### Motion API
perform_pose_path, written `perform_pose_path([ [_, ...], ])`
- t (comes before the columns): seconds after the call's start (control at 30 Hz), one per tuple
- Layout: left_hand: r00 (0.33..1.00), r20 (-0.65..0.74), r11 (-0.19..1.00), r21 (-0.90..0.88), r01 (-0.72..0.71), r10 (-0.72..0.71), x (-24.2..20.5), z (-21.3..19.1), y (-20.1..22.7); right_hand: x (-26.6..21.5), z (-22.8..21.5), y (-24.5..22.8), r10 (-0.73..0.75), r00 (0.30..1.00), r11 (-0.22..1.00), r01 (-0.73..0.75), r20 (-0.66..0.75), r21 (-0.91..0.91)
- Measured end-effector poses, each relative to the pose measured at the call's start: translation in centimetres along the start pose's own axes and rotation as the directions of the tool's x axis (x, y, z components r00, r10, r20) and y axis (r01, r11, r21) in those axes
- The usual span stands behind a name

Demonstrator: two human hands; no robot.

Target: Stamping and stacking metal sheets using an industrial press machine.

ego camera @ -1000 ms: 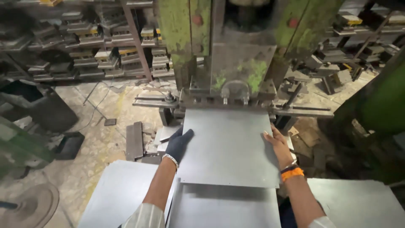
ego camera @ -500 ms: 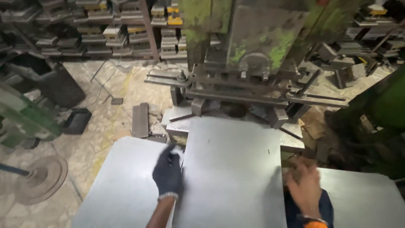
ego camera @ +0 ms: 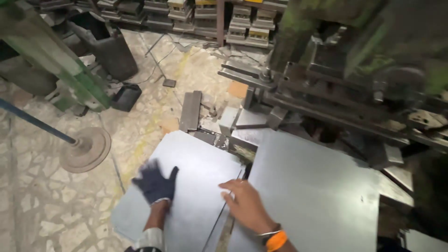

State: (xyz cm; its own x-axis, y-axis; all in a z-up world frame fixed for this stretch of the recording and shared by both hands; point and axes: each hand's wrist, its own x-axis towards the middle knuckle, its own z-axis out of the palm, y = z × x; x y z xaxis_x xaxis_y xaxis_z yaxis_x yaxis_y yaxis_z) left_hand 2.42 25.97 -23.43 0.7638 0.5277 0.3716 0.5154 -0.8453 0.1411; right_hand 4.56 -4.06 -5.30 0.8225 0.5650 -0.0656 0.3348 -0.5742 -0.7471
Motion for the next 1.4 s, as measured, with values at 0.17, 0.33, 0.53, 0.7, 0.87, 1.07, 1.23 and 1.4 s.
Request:
perform_pose_path([
  [0.17,0.870,0.266,0.910,0.117,0.398,-0.415,5.7,-0.7,-5.8,2.4,3.8,0.6,-0.152,0.982,0.975,0.168,0.114,-0.144],
  [0.33,0.725,0.587,0.894,-0.006,0.448,-0.360,7.3,1.6,-9.7,2.0,3.8,0.2,-0.039,0.998,0.980,0.050,0.058,-0.193],
  [0.53,0.785,0.538,0.901,-0.103,0.422,-0.307,7.5,-1.2,-12.9,1.7,3.5,-0.2,-0.047,0.997,0.976,0.059,0.063,-0.210],
  [0.7,0.868,0.376,0.796,-0.386,0.465,-0.325,8.5,-11.9,-11.3,0.9,2.1,-1.3,0.045,0.994,0.983,-0.025,-0.104,0.183],
  [0.87,0.820,0.388,0.673,-0.472,0.569,-0.421,9.3,-19.3,-9.7,-2.1,0.5,-0.9,0.186,0.942,0.808,0.016,-0.281,0.589],
  [1.07,0.798,0.537,0.724,-0.432,0.538,-0.273,7.6,-21.6,-1.5,-7.4,-4.1,-2.3,0.395,0.916,0.538,-0.292,0.070,0.791],
  [1.23,0.612,0.783,0.072,-0.621,0.781,0.113,3.8,-22.7,8.3,-11.8,-7.2,3.9,0.628,0.739,0.409,-0.049,-0.242,0.911],
  [1.4,0.439,0.823,-0.045,-0.455,0.889,0.361,-0.7,-21.7,14.8,-16.3,-15.0,6.8,0.698,0.651,0.426,-0.043,-0.298,0.904],
])
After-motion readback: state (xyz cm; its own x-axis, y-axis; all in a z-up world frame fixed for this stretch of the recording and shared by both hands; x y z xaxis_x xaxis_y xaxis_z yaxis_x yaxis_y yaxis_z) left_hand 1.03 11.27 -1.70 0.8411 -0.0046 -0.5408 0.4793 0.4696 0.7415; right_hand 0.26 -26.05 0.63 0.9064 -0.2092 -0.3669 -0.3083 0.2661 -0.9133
